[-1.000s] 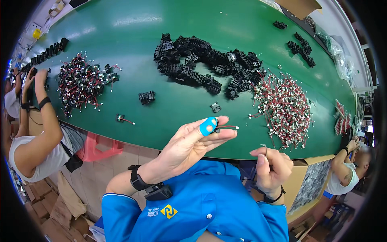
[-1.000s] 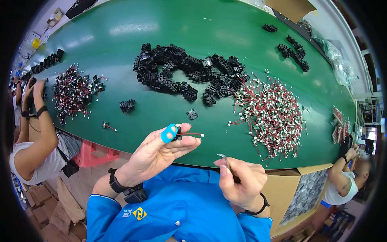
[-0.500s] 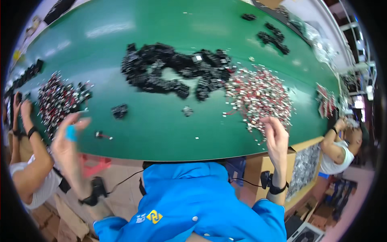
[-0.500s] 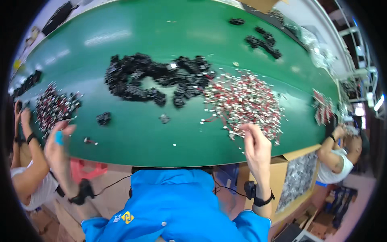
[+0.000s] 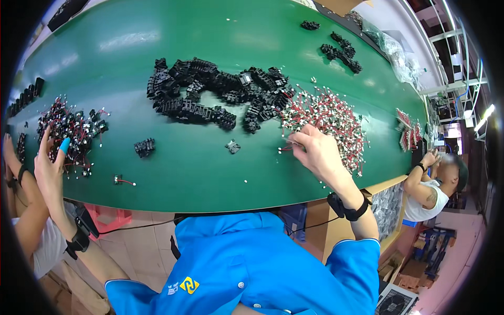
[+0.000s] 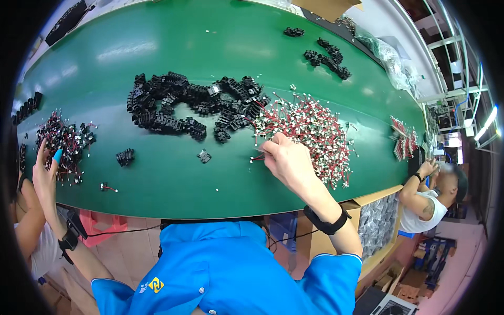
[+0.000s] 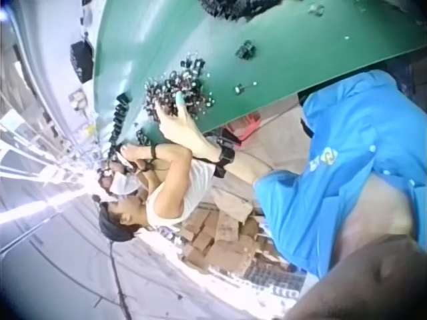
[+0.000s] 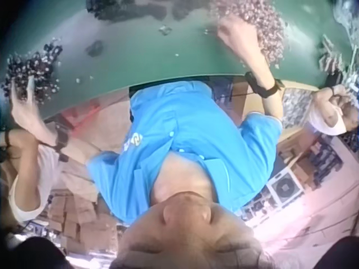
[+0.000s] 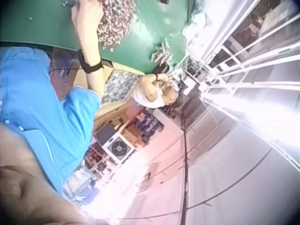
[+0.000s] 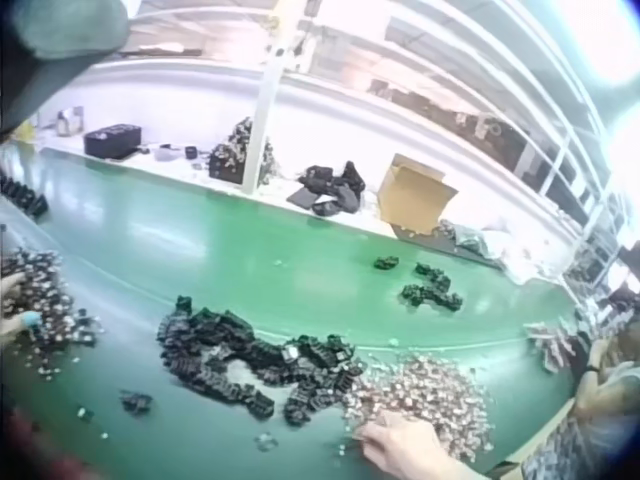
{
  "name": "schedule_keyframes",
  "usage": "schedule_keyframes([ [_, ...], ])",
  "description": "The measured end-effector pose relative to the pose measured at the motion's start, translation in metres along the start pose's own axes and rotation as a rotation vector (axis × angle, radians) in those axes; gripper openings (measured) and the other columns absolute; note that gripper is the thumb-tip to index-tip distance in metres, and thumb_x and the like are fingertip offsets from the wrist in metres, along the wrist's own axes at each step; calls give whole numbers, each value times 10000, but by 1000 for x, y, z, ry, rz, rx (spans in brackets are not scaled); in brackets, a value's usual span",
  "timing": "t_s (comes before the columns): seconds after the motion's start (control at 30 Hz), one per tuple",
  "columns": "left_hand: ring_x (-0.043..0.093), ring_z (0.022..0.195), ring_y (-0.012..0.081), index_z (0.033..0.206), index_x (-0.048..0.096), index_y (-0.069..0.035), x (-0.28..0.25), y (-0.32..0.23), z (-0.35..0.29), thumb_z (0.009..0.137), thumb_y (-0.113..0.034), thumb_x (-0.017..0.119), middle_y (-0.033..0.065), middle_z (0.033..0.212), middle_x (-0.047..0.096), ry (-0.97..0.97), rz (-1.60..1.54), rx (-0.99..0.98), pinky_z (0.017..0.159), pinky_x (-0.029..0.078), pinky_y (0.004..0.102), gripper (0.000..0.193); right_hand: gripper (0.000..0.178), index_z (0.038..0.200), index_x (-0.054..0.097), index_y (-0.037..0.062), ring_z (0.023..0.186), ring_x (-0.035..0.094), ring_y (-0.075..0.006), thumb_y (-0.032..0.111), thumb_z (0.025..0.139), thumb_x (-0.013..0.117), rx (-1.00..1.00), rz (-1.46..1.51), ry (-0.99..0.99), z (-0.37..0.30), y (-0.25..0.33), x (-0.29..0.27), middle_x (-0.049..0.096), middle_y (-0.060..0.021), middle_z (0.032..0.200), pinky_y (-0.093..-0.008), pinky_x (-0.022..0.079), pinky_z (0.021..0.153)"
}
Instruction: Assembling small electronic components with wires at a factory production line.
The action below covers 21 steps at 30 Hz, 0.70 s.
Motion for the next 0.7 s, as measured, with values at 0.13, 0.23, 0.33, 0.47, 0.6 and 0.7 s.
schedule_keyframes([
  [0.13,550,976,295,1261,529,-172,-17,-41,-19,794,-207,652,145,1055,619,-224,273,120,857,422,382,484,213,910,605,115,667,614,-263,75,707,658,-149,-97,3,0,4,7,574,-42,884,-366,501,548],
  [0.23,563,963,272,1145,608,-63,-26,-103,-38,771,-65,622,124,1049,627,-350,-6,323,862,422,349,374,232,928,588,136,615,596,-233,114,715,677,-116,-240,50,-7,-3,12,543,-13,916,-351,472,486],
  [0.33,561,925,257,1040,644,-52,-5,-158,-69,732,-50,642,115,994,629,-42,-315,433,825,440,343,308,124,841,608,117,623,599,-196,74,736,656,-97,-42,-90,-7,-13,-1,575,-25,813,-316,455,483],
  [0.47,528,859,259,1022,652,-89,44,-206,-124,719,-131,675,90,902,575,219,-431,636,744,465,367,307,49,834,580,54,455,389,-21,90,821,611,522,978,-56,-16,-65,-6,522,43,722,-176,267,387],
  [0.6,539,885,266,1142,586,-84,81,-259,-148,739,-172,679,99,960,551,437,-443,628,736,470,372,423,88,911,534,51,386,230,24,92,851,583,620,1465,-13,-13,-61,-4,468,54,686,-154,171,331],
  [0.7,543,918,283,1204,520,-58,104,-291,-149,766,-198,659,117,1018,524,497,-399,650,753,474,387,481,94,903,527,32,370,248,23,85,839,572,396,1592,-23,-14,-38,-32,583,-64,881,-158,181,309],
])
Point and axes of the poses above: each hand's wrist, its own z-axis towards the middle knuckle, its own x-axis out of the palm, y = z × x, the point moved 9 cm from there along z, towards the middle knuckle
